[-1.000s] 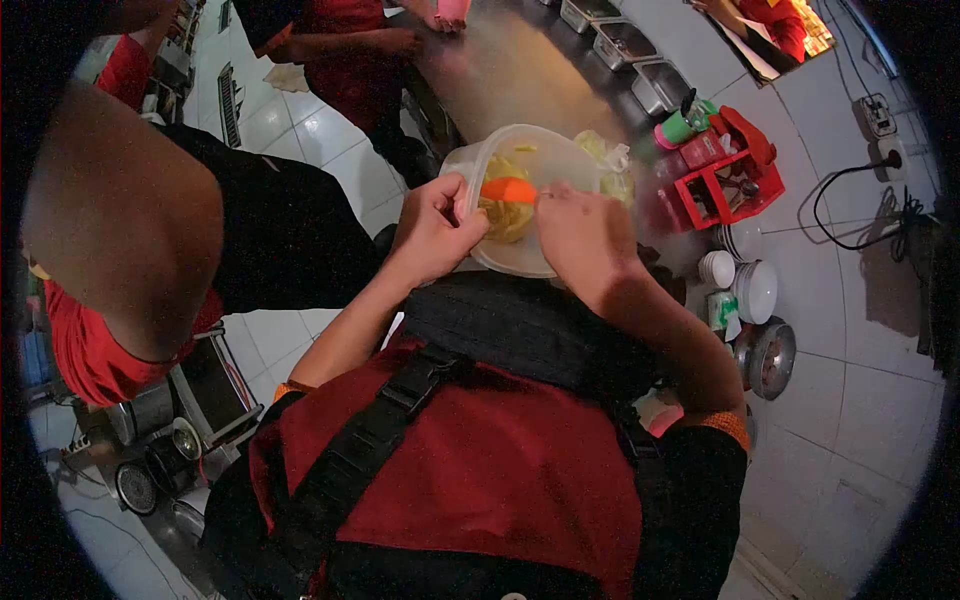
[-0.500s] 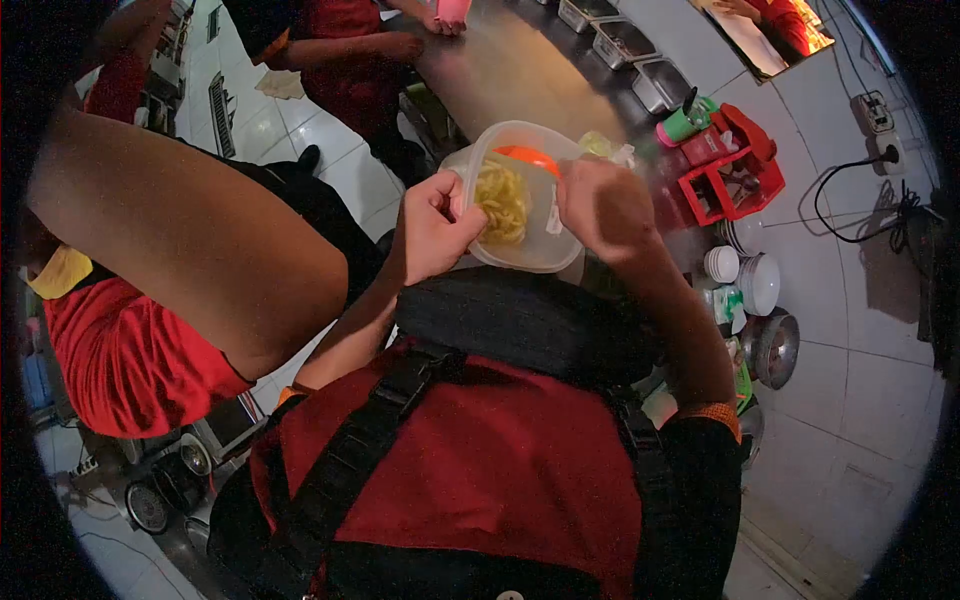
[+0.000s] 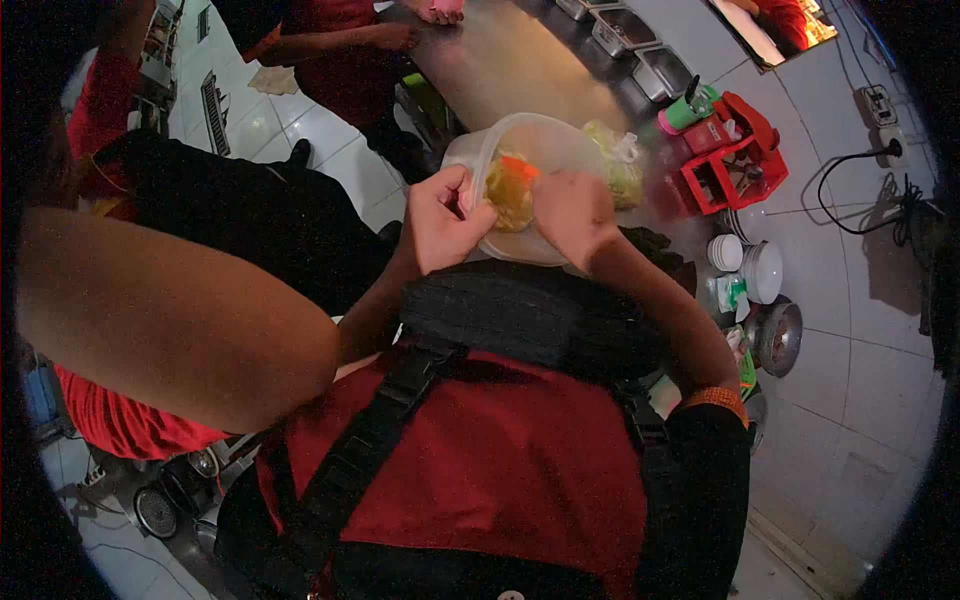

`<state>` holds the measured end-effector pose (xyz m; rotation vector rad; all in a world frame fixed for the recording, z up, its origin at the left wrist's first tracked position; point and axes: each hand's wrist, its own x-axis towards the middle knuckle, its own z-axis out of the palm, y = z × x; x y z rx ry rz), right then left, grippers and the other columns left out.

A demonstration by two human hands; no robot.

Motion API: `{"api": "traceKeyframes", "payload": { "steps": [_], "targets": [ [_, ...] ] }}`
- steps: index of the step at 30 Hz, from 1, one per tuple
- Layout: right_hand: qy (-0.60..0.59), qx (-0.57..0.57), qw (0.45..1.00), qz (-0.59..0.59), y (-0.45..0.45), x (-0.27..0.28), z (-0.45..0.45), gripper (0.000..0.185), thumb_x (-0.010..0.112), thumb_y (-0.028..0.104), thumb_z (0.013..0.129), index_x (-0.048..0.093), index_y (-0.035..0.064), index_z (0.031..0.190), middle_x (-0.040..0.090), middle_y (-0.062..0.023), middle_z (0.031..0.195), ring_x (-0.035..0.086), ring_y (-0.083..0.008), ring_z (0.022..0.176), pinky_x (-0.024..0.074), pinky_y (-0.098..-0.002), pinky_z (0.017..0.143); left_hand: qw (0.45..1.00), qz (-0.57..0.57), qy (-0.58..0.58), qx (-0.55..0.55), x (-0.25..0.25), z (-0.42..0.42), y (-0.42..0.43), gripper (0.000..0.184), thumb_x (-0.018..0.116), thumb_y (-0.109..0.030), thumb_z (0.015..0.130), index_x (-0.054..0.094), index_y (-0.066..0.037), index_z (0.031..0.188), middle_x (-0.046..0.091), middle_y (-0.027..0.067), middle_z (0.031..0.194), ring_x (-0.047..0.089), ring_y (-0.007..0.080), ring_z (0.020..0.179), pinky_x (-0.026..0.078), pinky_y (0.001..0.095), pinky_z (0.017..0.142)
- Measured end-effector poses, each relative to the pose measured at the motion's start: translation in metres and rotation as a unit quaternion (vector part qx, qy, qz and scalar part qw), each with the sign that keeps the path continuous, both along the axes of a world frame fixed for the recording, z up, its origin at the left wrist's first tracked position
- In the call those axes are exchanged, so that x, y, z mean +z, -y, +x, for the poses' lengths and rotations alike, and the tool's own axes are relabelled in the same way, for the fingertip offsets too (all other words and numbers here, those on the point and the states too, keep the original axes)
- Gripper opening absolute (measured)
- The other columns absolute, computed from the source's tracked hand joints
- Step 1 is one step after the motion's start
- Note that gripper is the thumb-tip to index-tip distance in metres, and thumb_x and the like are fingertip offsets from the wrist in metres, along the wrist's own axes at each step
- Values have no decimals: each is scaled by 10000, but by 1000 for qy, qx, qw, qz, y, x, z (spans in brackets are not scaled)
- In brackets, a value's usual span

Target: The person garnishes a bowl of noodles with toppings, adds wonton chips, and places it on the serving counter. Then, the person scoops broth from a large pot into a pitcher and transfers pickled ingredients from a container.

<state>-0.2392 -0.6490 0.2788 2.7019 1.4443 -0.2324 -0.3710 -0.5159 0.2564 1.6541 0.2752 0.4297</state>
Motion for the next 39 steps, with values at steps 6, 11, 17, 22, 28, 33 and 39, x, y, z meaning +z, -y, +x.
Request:
{"api": "traceKeyframes", "payload": {
  "steps": [6, 11, 17, 22, 28, 33, 39],
  "targets": [
    [-132, -15, 991, -34, -5, -26, 9, 249, 521, 176, 792, 674, -20, 815, 659, -227, 824, 659, -367, 795, 529, -450, 704, 997, 71, -1, 11, -16, 7, 2, 220, 620, -32, 740, 407, -52, 687, 431, -44, 670, 398, 34, 682, 353, 209, 597],
    [-192, -8, 981, 1, -9, -41, 16, 285, 550, 208, 783, 654, -58, 775, 633, -268, 796, 638, -406, 779, 511, -471, 707, 993, 89, 14, 74, -22, 15, 10, 292, 691, -104, 679, 416, -19, 629, 431, 55, 521, 388, 35, 560, 382, 253, 477],
    [-274, -6, 961, 37, -20, -48, 21, 222, 609, 205, 732, 670, -7, 760, 643, -228, 778, 643, -389, 766, 517, -460, 683, 989, 111, -26, 99, -16, 15, 14, 214, 615, -12, 718, 408, -31, 668, 446, -29, 640, 405, 27, 654, 369, 201, 552],
    [-293, 151, 938, 109, -28, -62, 30, 211, 643, 164, 715, 629, -41, 763, 631, -240, 797, 629, -396, 765, 516, -453, 705, 981, 142, -53, 122, -5, 17, 21, 170, 644, -41, 738, 484, -12, 689, 511, -18, 649, 448, 25, 652, 401, 202, 563],
    [-339, 96, 933, 75, -25, -40, 22, 224, 646, 159, 710, 636, -44, 806, 631, -254, 845, 632, -401, 808, 515, -462, 712, 974, 157, -70, 148, -4, 19, 25, 173, 656, -67, 734, 507, -9, 671, 527, -14, 612, 469, 29, 624, 418, 217, 542],
    [-341, 120, 929, 75, -25, -51, 27, 238, 654, 150, 689, 634, -60, 800, 632, -266, 827, 635, -404, 817, 516, -466, 714, 970, 161, -93, 157, 8, 21, 34, 203, 666, -93, 722, 496, -5, 657, 510, -4, 579, 453, 28, 605, 404, 230, 516],
    [-324, 120, 936, 73, -12, -33, 30, 229, 642, 134, 684, 628, -69, 789, 631, -275, 810, 638, -404, 812, 516, -468, 721, 954, 230, -100, 164, 9, 29, 46, 210, 657, -115, 695, 490, 6, 654, 493, 135, 525, 507, 136, 478, 429, 302, 479]
  ]
}}
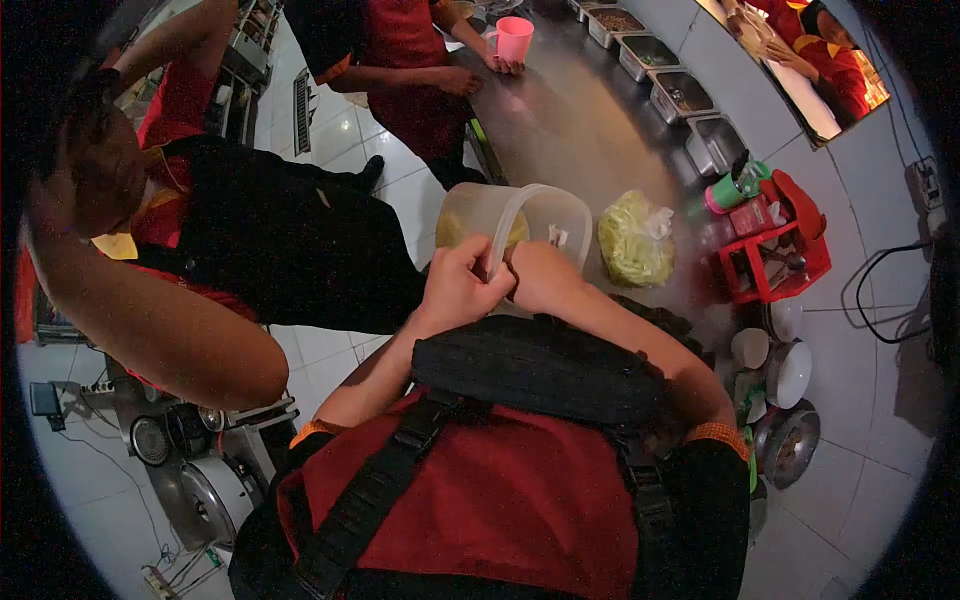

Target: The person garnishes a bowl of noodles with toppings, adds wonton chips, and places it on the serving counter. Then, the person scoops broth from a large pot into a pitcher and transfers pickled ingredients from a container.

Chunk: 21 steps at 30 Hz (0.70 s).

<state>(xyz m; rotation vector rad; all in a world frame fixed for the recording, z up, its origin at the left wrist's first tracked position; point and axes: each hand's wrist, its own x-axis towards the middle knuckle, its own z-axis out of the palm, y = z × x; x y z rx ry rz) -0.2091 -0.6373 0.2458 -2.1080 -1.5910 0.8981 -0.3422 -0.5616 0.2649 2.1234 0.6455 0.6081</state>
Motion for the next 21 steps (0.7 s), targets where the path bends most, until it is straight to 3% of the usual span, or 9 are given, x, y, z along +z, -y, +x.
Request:
{"api": "traceKeyframes", "payload": {
  "steps": [3, 5, 8, 14, 16, 18, 21],
  "targets": [
    [17, -9, 1000, -8, 10, 10, -1, 224, 634, 141, 697, 629, -62, 792, 633, -273, 816, 639, -399, 812, 517, -467, 721, 999, -14, 36, -9, -8, 3, 1, 209, 655, -111, 694, 486, 3, 650, 494, 129, 519, 513, 133, 476, 427, 302, 473],
    [19, -22, 999, -16, 17, 3, -1, 224, 631, 147, 704, 628, -58, 794, 634, -269, 816, 640, -397, 811, 517, -466, 719, 999, -31, 9, -23, -11, 2, 3, 181, 664, -101, 729, 528, 9, 686, 517, 21, 549, 468, 38, 559, 400, 228, 484],
    [46, -30, 998, 13, 19, -16, 5, 227, 629, 158, 713, 627, -52, 798, 636, -258, 807, 642, -394, 806, 518, -463, 712, 997, -51, 28, -44, -19, 3, 4, 182, 659, -83, 744, 506, -1, 689, 507, -4, 577, 459, 29, 586, 398, 221, 497],
    [74, -63, 995, -25, 28, 2, 6, 240, 632, 183, 735, 625, -51, 785, 635, -249, 790, 643, -394, 791, 521, -461, 702, 994, -62, 57, -75, -19, 4, 8, 226, 648, -49, 749, 441, -27, 660, 474, -31, 610, 431, 16, 619, 390, 202, 510],
    [34, -85, 996, -7, 28, -3, 5, 233, 641, 177, 731, 626, -49, 786, 635, -250, 795, 641, -398, 777, 522, -461, 702, 992, -65, 63, -91, -13, 6, 11, 202, 644, -42, 748, 458, -17, 673, 488, -28, 607, 444, 16, 612, 391, 200, 506],
    [30, -93, 995, -14, 30, 3, 3, 226, 646, 167, 719, 628, -50, 780, 635, -252, 791, 640, -401, 773, 522, -460, 704, 992, -81, 79, -54, -7, 8, 15, 226, 676, -96, 720, 478, -18, 643, 488, 60, 512, 480, 21, 546, 421, 239, 483],
    [27, -90, 995, 17, 32, -7, 4, 214, 653, 149, 695, 632, -53, 761, 633, -258, 777, 638, -407, 765, 521, -459, 702, 995, -56, 62, -59, -6, 10, 16, 240, 676, -111, 725, 471, -17, 641, 487, 68, 504, 493, 29, 539, 425, 248, 481]
  ]
}}
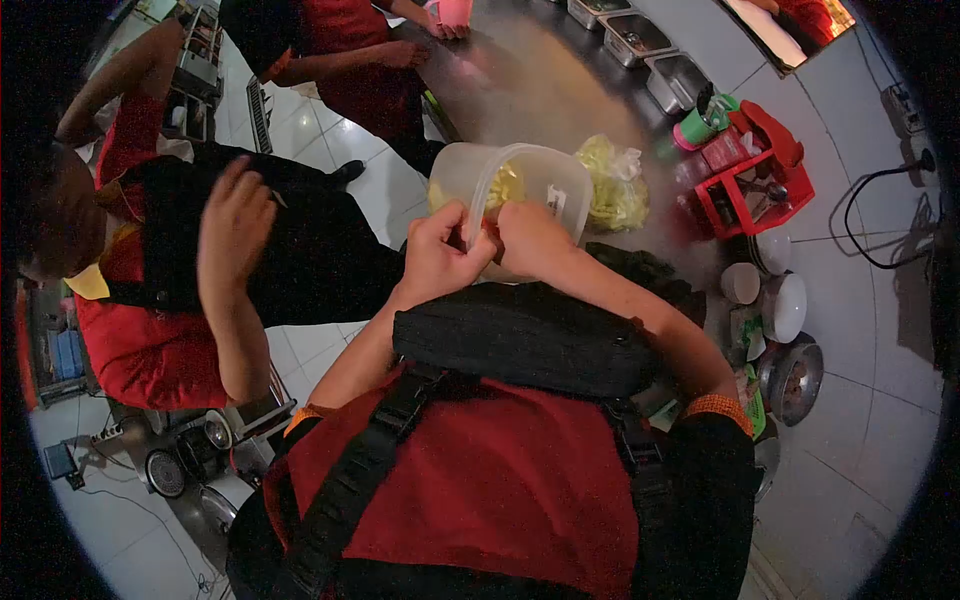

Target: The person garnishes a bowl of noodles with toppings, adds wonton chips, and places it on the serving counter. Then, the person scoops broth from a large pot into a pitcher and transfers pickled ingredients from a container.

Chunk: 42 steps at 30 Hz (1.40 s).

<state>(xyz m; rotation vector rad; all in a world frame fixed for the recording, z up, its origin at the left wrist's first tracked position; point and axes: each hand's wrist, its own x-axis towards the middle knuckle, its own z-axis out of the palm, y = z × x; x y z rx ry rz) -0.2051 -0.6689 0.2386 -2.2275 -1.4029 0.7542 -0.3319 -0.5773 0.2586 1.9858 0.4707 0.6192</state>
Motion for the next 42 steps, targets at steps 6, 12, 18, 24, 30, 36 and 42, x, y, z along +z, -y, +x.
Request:
{"api": "traceKeyframes", "payload": {
  "steps": [6, 12, 18, 24, 30, 36, 42],
  "targets": [
    [-50, -7, 998, 33, 5, 3, 0, 203, 647, 147, 675, 650, -41, 751, 631, -254, 770, 635, -403, 762, 514, -465, 696, 998, 50, -49, -8, -12, 0, -6, 187, 687, -130, 741, 551, -6, 706, 526, 0, 559, 465, 24, 558, 393, 220, 485],
    [-26, 15, 999, 42, 14, 18, 0, 231, 642, 190, 694, 667, -22, 782, 634, -245, 776, 634, -402, 758, 511, -471, 703, 996, 66, -60, 1, 4, 2, 2, 208, 701, -135, 725, 541, -7, 686, 507, 8, 529, 447, 38, 538, 376, 241, 469],
    [1, 3, 1000, 24, 21, 19, -4, 171, 612, 139, 706, 642, -20, 763, 622, -233, 803, 610, -406, 780, 490, -467, 707, 998, 31, -49, 12, -9, 4, 2, 263, 699, -133, 723, 481, -7, 645, 489, 22, 524, 439, 48, 534, 376, 250, 468],
    [-13, 9, 998, 60, 31, 19, -1, 188, 616, 148, 688, 625, -30, 747, 614, -229, 752, 610, -400, 737, 486, -468, 692, 998, 30, -48, 31, 1, 7, 9, 246, 667, -142, 692, 480, 9, 642, 483, 124, 507, 493, 148, 456, 406, 309, 462],
    [0, -5, 997, 83, 39, 16, 2, 188, 600, 161, 691, 626, -18, 741, 615, -219, 731, 609, -402, 709, 488, -469, 675, 996, 52, -70, 13, 3, 12, 12, 289, 693, -136, 716, 446, -14, 628, 465, 29, 523, 430, 56, 532, 362, 254, 459],
    [-47, 0, 997, 69, 45, 16, 20, 232, 616, 219, 745, 650, -11, 755, 616, -208, 688, 607, -353, 614, 482, -434, 599, 998, 24, -63, 18, -1, 18, 8, 252, 658, -128, 699, 454, 10, 643, 468, 77, 517, 464, 102, 500, 388, 287, 474],
    [-199, -21, 978, 61, 56, 8, 55, 247, 619, 237, 798, 661, -5, 780, 553, -115, 559, 497, -154, 505, 426, -339, 510, 995, -99, -19, -8, -12, 24, -13, 183, 597, -67, 782, 435, -52, 698, 495, -26, 641, 481, 44, 566, 402, 223, 502]
  ]
}}
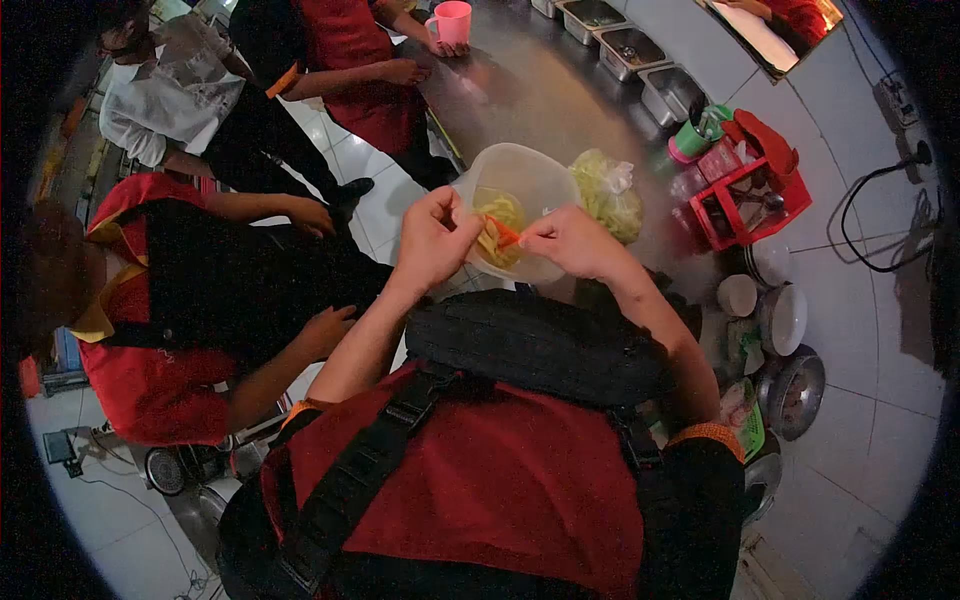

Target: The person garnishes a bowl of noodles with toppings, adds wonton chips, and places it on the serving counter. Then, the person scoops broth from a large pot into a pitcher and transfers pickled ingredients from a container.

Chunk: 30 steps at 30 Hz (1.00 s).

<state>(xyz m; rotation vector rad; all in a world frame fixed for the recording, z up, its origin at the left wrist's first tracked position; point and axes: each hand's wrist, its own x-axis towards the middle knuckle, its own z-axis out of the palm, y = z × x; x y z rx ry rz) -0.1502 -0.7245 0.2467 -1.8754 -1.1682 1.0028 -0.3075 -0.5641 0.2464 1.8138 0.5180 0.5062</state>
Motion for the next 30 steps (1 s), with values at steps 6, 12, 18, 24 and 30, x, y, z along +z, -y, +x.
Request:
{"api": "traceKeyframes", "payload": {
  "steps": [6, 12, 18, 24, 30],
  "targets": [
    [-48, -20, 998, 29, 5, 12, 27, 243, 616, 226, 815, 647, -11, 770, 498, -44, 529, 434, -87, 515, 400, -295, 508, 999, -54, 4, 3, 29, 15, -2, 183, 583, -61, 796, 426, -63, 701, 504, -7, 626, 501, 59, 497, 410, 218, 428],
    [-90, -35, 995, 28, 8, 20, 56, 232, 613, 226, 847, 680, 4, 842, 479, 10, 552, 414, -61, 521, 362, -259, 485, 996, -82, -13, 21, 46, 36, -10, 211, 594, -72, 810, 424, -62, 685, 531, 20, 625, 507, 73, 451, 423, 225, 368],
    [-32, -55, 996, 55, 6, 41, 87, 225, 603, 221, 857, 714, 28, 893, 485, 25, 560, 414, -58, 508, 348, -241, 472, 994, -109, 17, 15, 56, 72, -28, 234, 586, -69, 825, 419, -72, 661, 493, 6, 607, 485, 65, 436, 422, 225, 355],
    [14, -142, 989, 47, 0, 64, 132, 229, 618, 222, 811, 687, 8, 856, 522, -67, 547, 451, -92, 524, 400, -299, 504, 983, -180, 34, -21, 61, 138, -60, 225, 584, -59, 825, 450, -69, 644, 475, -3, 587, 445, 71, 399, 403, 222, 329],
    [0, -236, 971, 42, -11, 89, 187, 246, 608, 220, 819, 691, -7, 862, 527, -49, 550, 451, -89, 518, 387, -278, 490, 971, -206, 26, -118, 51, 245, -104, 219, 605, -63, 803, 452, -75, 645, 465, -13, 587, 436, 67, 401, 402, 229, 334]
  ]
}}
